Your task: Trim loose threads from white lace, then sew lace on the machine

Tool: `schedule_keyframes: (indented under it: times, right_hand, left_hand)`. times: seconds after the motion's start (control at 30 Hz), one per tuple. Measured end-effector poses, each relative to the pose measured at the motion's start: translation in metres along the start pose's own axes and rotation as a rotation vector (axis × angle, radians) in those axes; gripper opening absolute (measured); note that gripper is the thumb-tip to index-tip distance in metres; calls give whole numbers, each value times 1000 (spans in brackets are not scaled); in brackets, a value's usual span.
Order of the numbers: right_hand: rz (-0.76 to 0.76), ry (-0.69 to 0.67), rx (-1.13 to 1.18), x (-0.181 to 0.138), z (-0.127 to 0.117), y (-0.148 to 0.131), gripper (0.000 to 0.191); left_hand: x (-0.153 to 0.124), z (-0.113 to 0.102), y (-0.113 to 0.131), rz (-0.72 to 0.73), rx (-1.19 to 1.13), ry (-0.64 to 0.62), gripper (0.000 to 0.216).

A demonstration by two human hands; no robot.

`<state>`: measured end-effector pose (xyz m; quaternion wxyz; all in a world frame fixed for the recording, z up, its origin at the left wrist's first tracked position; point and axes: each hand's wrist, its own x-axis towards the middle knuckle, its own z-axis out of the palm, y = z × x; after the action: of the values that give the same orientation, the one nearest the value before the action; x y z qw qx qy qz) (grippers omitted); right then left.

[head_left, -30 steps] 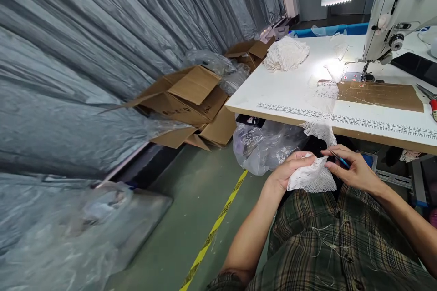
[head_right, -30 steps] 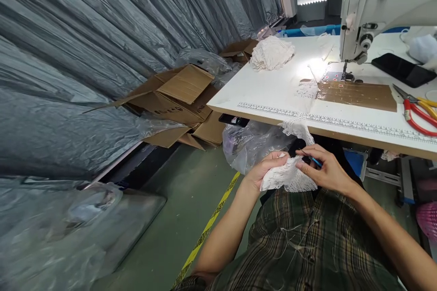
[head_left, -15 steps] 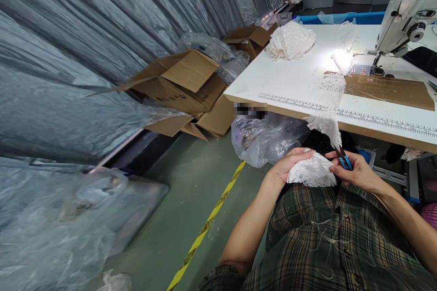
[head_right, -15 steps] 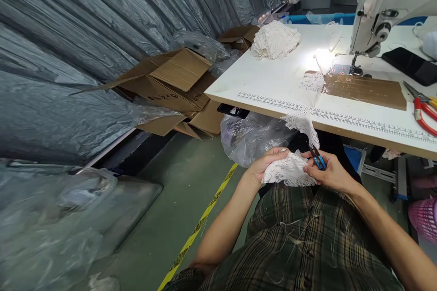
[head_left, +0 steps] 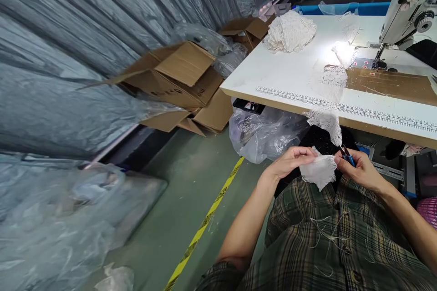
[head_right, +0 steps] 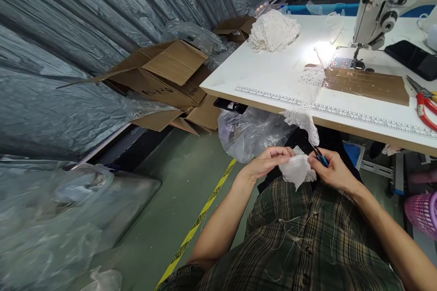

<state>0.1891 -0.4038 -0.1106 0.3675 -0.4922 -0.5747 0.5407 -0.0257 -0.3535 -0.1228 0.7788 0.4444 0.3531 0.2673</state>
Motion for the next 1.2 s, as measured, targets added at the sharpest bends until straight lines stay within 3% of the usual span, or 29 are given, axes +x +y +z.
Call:
schedule_keyframes:
  times: [0.13,0.3,0.43,0.63,0.87,1.03,1.2]
  right_hand:
    - [-20,-48,-93,0,0,2,41]
    - [-59,-110,-248,-3,-3,-4,32]
    - [-148,-111,-377,-7,-2,-12,25]
    - [-223,-89,-463,-12,3,-15,18]
    - [-70,-78,-318,-11,1,-13,31]
    - [-4,-78,-120,-10,0,-6,48]
    - [-2,2,-44,-8,-4,1,53]
  left_hand:
    - [-1,9,2,49,152,-127,51]
    - [3,20,6,244,469,-80,23]
    - [1,20,9,338,519,-125,27]
    - [-11,15,12,353,655,-229,31]
    - [-7,20,7,191,512,-149,38]
    - [-4,21,0,150,428,-86,45]
    - [-6,19,1,133,362,-47,50]
